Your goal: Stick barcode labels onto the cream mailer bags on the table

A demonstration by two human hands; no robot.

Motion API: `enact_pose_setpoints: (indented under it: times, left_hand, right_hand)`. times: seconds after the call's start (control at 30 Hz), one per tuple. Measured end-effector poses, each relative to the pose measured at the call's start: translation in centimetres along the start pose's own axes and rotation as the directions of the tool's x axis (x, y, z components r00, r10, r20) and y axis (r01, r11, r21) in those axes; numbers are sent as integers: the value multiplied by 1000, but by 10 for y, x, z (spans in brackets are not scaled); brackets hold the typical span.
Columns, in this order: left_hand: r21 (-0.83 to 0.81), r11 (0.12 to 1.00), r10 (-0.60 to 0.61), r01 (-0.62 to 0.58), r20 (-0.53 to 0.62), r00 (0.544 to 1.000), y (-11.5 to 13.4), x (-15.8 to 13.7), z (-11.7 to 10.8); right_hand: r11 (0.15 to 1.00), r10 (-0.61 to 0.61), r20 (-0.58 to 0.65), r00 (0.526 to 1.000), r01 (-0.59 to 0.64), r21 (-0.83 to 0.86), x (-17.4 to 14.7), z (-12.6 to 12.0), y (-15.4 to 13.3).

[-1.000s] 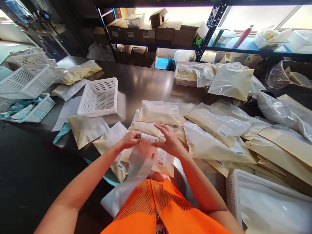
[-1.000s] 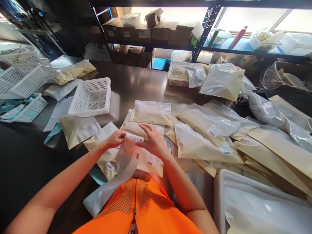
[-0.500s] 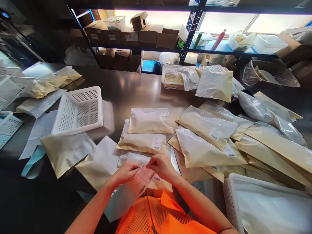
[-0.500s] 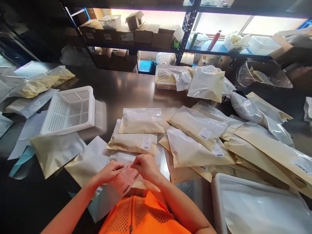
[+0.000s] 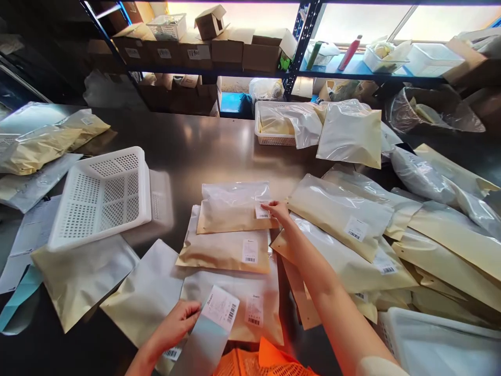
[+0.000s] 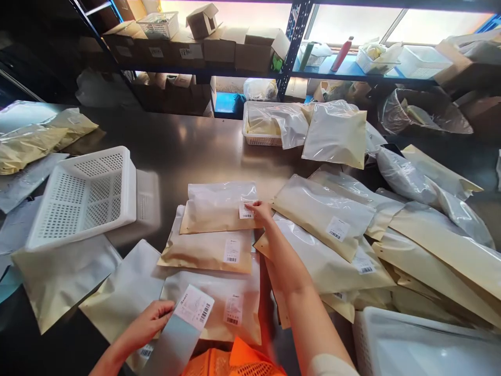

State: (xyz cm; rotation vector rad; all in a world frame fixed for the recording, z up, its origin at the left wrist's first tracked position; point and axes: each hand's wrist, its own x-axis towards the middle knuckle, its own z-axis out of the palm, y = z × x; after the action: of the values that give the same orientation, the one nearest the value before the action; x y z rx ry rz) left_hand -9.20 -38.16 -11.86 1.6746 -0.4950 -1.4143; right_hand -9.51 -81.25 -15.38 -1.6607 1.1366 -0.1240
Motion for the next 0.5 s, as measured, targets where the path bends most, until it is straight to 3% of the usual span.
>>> enact_pose_setpoints:
  times: [0.1, 0.2, 0.3, 0.4, 0.5]
  left_hand:
    - [7, 999, -32, 31, 56, 998, -6, 7, 0]
    - [52, 998, -39, 36, 50, 998, -3, 13, -5]
    - [172, 983, 65, -68, 26, 998, 14, 23, -16]
    - [396, 886, 248, -242, 37, 968, 38, 47, -28]
    - [623, 710, 337, -329, 110, 935, 66, 86, -32]
  right_hand:
    - [993, -8, -67, 998, 0, -121, 5, 11, 5]
    - [952, -96, -188, 977, 35, -305, 3, 9, 13]
    - [938, -95, -294, 951, -13, -345, -3, 0, 26]
    - [950, -18, -257, 966, -64, -305, -4, -6, 43]
    - [958, 26, -204, 979, -83, -273, 3, -6, 57]
